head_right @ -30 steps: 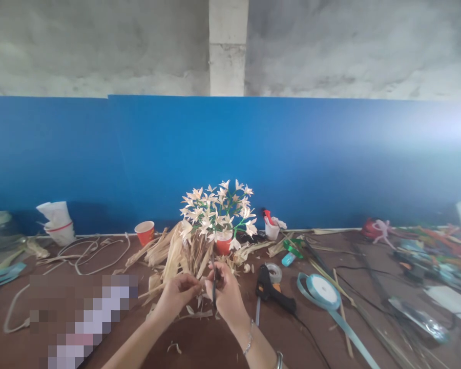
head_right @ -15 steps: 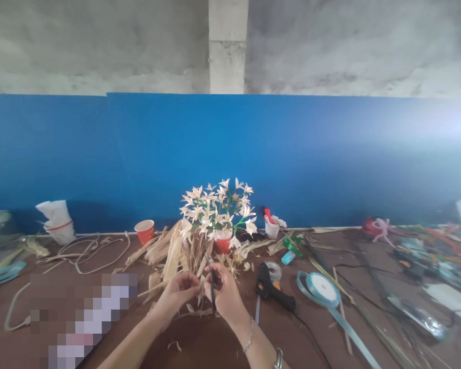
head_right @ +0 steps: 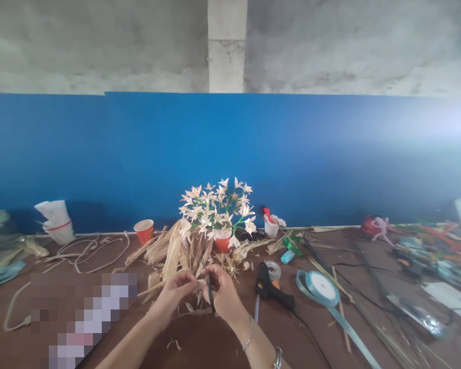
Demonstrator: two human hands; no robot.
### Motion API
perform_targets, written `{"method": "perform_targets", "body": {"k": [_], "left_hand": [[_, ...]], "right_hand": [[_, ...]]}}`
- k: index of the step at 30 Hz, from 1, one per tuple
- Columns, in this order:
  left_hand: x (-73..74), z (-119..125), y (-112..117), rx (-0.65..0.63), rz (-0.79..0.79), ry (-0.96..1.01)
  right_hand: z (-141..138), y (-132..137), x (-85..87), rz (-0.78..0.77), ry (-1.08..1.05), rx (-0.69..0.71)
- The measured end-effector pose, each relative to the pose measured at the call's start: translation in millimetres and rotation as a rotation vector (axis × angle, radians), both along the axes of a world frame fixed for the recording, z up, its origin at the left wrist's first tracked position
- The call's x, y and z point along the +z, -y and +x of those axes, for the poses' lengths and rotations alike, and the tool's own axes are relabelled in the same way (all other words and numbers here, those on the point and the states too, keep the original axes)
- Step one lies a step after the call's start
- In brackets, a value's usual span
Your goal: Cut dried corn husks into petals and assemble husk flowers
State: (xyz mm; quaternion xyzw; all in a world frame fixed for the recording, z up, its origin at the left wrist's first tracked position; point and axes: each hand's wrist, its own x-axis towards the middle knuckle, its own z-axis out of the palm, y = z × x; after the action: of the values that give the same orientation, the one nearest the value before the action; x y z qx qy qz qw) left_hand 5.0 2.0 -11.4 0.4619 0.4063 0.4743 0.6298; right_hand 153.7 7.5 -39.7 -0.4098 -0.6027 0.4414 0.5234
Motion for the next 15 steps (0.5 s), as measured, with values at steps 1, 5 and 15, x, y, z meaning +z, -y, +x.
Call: {"method": "perform_targets", "body": {"k": [1, 5, 15], "left_hand": [[-1.5, 0, -1, 0.002, 0.013, -0.014], [-6.6, -1, -6, 0.008, 0.122, -0.140], [-2.2, 4, 1, -0.036, 0.001, -0.039]], "right_hand": [[0, 1, 1.2, 0.003, 0.000, 0.001], [0, 4, 7.9, 0.031, 0.004, -0.009], [-5, 6, 18.1, -0.104, -0.148, -0.137]]}}
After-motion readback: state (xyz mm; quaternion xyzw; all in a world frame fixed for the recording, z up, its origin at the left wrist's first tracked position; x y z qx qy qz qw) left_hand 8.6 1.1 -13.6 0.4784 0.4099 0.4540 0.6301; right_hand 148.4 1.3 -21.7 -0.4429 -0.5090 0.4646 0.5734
